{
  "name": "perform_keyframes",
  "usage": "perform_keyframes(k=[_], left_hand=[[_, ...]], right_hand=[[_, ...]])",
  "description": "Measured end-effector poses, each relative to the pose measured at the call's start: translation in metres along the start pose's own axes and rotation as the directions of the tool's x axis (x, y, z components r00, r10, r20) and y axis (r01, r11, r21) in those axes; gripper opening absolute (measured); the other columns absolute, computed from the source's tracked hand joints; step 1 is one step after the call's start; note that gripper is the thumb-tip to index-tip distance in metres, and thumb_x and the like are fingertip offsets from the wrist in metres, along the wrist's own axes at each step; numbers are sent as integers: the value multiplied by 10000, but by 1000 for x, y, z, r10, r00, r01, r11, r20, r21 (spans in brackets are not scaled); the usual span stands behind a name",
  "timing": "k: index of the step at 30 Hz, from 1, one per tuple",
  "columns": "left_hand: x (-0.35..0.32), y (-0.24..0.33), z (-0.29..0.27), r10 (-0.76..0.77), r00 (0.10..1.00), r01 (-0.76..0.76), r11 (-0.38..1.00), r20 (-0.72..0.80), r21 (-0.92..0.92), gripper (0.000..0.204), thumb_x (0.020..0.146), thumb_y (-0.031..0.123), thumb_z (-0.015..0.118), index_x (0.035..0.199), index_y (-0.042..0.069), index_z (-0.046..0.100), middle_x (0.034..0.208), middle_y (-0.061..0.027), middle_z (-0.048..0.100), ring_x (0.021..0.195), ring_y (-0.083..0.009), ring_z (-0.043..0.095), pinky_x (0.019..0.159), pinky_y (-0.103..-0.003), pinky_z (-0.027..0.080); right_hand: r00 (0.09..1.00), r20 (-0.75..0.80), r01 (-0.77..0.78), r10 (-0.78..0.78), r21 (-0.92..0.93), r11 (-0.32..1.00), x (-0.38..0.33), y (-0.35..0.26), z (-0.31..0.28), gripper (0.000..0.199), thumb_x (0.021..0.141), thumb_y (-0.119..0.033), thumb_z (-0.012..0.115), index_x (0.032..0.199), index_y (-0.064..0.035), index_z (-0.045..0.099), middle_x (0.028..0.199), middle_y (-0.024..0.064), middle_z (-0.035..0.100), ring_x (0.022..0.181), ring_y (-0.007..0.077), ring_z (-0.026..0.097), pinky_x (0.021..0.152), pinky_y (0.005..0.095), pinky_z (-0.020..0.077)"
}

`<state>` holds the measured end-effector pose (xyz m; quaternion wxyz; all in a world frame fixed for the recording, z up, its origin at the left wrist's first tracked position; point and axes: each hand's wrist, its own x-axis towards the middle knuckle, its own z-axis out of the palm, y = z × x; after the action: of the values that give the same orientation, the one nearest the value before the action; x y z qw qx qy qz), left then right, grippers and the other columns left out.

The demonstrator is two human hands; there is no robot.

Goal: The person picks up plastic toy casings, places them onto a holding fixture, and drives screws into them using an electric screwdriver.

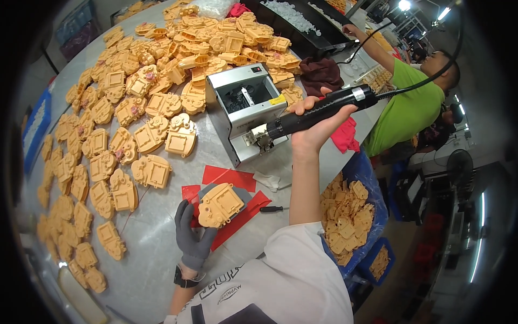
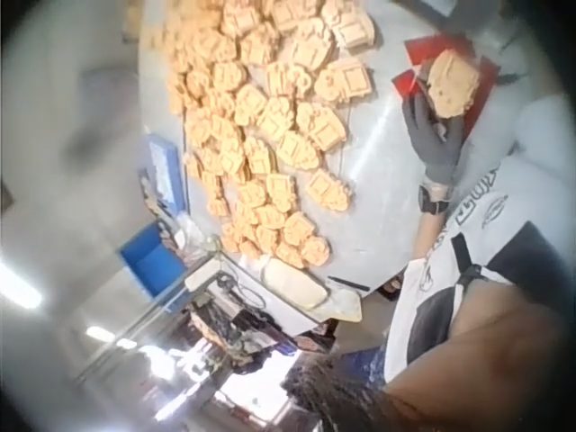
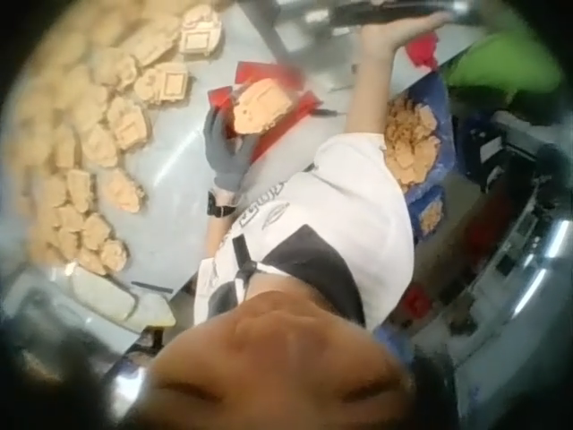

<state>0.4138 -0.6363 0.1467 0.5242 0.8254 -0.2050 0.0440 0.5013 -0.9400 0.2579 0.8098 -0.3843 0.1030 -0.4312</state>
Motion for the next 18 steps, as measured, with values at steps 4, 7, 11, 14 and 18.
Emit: perform_keyframes(k=[4,7,11,14,18], left_hand=[[3,-1,-5,-18,1000,18,998,1,-54,584,674,117,678,1192,-7,440,1238,-243,435,1126,-377,456,916,-402,404],[3,1,-12,-91,993,77,981,-70,-180,527,676,54,629,1171,-10,460,1214,-223,454,1108,-353,469,936,-415,388],[45,37,-31,37,999,-40,996,-37,-78,401,717,7,552,1116,-5,512,1036,-167,555,1006,-311,529,936,-412,383],[113,69,-6,331,906,-376,915,264,144,337,754,60,599,1086,38,547,892,-113,591,828,-284,569,781,-363,443],[159,95,51,240,875,-399,850,421,344,282,772,164,625,1045,117,573,849,-66,593,755,-255,567,620,-361,425]], right_hand=[[1000,8,-26,25,36,999,4,3,0,712,754,-776,318,953,-113,485,556,26,462,473,156,444,515,323,410],[1000,-1,2,-2,39,999,0,-1,3,721,759,-774,310,958,-105,491,558,25,462,472,158,442,525,329,411],[970,242,-65,17,192,979,8,-37,1,761,745,-779,341,1019,-86,497,620,13,448,519,142,430,554,319,386],[877,467,-29,-111,283,959,13,-63,8,687,736,-633,572,1065,-37,481,696,-3,432,593,105,421,629,288,364],[778,598,-74,-193,392,917,1,-67,13,635,792,-489,607,1171,-10,433,725,-1,436,608,111,443,679,307,368]])
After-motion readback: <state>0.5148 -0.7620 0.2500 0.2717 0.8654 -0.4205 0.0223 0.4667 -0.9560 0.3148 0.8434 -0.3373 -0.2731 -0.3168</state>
